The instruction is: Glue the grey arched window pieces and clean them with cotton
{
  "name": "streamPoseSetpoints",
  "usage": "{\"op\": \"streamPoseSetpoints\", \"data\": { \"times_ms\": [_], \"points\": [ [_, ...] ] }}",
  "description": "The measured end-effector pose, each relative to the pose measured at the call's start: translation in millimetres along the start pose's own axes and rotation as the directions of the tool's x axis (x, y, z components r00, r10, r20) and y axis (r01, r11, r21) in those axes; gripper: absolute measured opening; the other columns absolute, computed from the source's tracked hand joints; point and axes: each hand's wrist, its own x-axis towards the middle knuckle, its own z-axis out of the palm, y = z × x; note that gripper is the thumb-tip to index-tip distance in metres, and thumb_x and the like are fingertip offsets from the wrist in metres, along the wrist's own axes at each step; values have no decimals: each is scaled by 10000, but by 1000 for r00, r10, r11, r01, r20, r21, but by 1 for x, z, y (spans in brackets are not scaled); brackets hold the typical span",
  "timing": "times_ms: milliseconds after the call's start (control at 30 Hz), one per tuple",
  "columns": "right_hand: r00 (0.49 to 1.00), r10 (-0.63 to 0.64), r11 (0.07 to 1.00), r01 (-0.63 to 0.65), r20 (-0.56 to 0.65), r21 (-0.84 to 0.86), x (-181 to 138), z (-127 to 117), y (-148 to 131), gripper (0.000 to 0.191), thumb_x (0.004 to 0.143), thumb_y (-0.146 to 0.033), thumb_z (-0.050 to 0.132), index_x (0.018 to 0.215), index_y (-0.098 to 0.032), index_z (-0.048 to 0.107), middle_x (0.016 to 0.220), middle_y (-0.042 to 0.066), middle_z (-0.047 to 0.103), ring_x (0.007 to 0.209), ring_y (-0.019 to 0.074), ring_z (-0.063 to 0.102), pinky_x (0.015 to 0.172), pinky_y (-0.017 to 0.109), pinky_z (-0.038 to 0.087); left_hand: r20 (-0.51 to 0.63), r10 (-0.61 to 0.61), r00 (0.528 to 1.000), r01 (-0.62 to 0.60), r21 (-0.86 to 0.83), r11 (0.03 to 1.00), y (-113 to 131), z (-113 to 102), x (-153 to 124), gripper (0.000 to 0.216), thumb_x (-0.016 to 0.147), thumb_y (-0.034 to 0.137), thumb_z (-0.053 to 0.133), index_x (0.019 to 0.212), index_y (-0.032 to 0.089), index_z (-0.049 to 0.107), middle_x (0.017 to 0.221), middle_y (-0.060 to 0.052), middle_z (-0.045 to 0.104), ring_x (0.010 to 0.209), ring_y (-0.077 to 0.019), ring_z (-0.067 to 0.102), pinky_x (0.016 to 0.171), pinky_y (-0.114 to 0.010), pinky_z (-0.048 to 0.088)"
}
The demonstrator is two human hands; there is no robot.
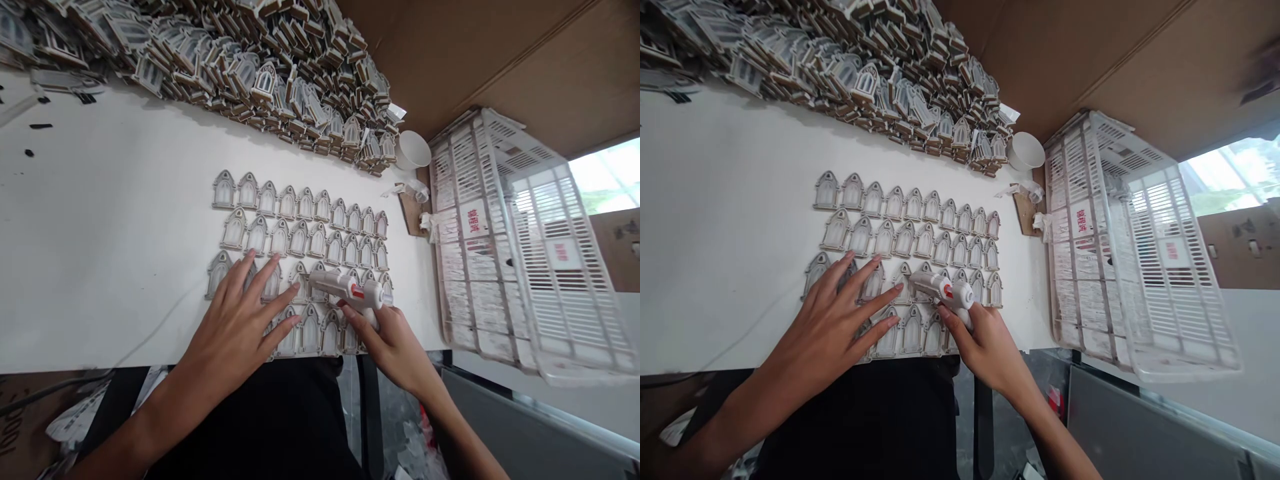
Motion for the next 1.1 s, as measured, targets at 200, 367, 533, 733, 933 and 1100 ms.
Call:
{"op": "streamPoseSetpoints", "data": {
  "times_ms": [200, 367, 533, 733, 933, 1100],
  "points": [
    [997, -60, 988, 53, -46, -143, 1, 0, -1, 509, 1120, -604, 478, 748, -260, 526, 540, -51, 414, 481, 160, 431, 561, 335, 263, -21, 29, 999, -28, 31, 999, -2, 2, -1, 483, 1138, 534, 532, 1525, 312, 717, 1771, -144, 464, 1670, -504, 334, 1209, -751, 510],
    [996, -78, 976, 67, -42, -207, 2, -8, -6, 497, 1126, -588, 496, 764, -252, 560, 554, -11, 526, 478, 177, 516, 558, 333, 277, -35, 26, 999, -25, 31, 999, -1, 4, -3, 483, 1135, 524, 542, 1528, 303, 713, 1757, -152, 482, 1670, -498, 337, 1212, -734, 518],
    [980, -197, 909, 171, -31, -379, 3, -24, -24, 422, 1138, -511, 524, 853, -227, 651, 533, -20, 514, 461, 175, 502, 537, 310, 253, -44, 28, 999, -26, 29, 999, -1, 6, -4, 478, 1134, 520, 547, 1528, 305, 712, 1763, -146, 473, 1678, -489, 324, 1237, -731, 492],
    [966, -232, 788, 254, 112, -560, 11, -40, -62, 430, 1167, -534, 466, 964, -222, 682, 539, -27, 487, 408, 140, 336, 517, 319, 165, -46, 28, 999, -25, 52, 998, -3, 8, -4, 465, 1131, 510, 564, 1513, 301, 725, 1765, -153, 466, 1672, -497, 330, 1237, -730, 491],
    [960, -218, 748, 278, 174, -602, 27, -55, -81, 436, 1150, -541, 493, 871, -234, 627, 553, -28, 463, 439, 140, 340, 519, 331, 182, -57, 27, 998, -24, 53, 998, -1, 8, -1, 449, 1138, 493, 552, 1478, 280, 754, 1757, -169, 472, 1673, -496, 330, 1253, -726, 474],
    [975, -66, 899, 150, 210, -412, 18, -81, -69, 551, 1125, -677, 491, 787, -245, 547, 551, -36, 469, 488, 142, 455, 518, 311, 277, -37, -5, 999, 5, 5, 1000, -2, 8, -1, 426, 1136, 490, 563, 1458, 302, 770, 1760, -155, 474, 1676, -494, 327, 1257, -734, 465]
  ]
}}
